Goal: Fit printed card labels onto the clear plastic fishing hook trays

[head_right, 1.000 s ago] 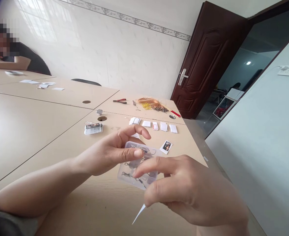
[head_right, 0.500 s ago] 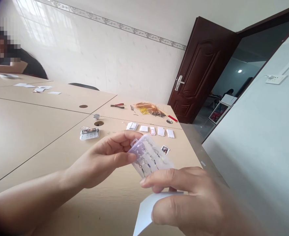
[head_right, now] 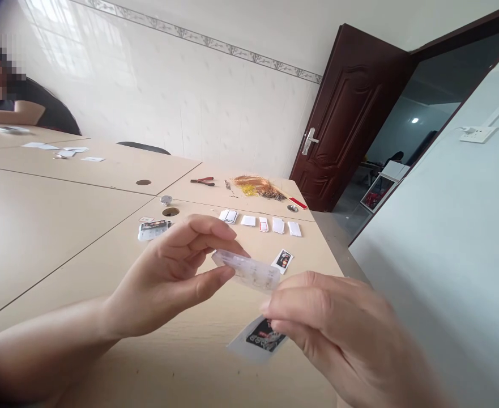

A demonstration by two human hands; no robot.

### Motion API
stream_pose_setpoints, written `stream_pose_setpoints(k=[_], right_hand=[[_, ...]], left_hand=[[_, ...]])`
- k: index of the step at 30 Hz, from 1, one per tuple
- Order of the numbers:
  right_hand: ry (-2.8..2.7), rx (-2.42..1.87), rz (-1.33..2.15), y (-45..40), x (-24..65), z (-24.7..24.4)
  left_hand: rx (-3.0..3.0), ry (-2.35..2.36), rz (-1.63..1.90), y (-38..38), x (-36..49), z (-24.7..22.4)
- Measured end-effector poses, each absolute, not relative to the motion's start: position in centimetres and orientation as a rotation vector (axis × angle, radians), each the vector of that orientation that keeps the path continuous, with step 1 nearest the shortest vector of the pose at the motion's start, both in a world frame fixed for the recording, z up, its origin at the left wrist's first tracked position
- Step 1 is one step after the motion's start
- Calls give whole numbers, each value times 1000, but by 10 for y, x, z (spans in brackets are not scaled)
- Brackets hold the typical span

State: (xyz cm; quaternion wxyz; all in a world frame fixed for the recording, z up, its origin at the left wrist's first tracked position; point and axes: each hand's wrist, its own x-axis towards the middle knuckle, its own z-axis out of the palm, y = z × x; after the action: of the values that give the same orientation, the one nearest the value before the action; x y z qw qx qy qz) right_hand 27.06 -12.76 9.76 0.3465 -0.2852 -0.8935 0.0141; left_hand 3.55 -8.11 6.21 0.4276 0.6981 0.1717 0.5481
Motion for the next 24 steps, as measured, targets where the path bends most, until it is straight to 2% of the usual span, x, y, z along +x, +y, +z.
stream_pose_setpoints(k=[8,18,24], right_hand=[[-2229,-951,-80,-127,268,93],[-2194,-985,-232,-127,265,89],[-2346,-942,-126,-123,260,97]], left_hand=[[1556,266,1248,-81,36,61],[1844,244,1555,-81,31,59],[1928,251,1569,-81,29,63]])
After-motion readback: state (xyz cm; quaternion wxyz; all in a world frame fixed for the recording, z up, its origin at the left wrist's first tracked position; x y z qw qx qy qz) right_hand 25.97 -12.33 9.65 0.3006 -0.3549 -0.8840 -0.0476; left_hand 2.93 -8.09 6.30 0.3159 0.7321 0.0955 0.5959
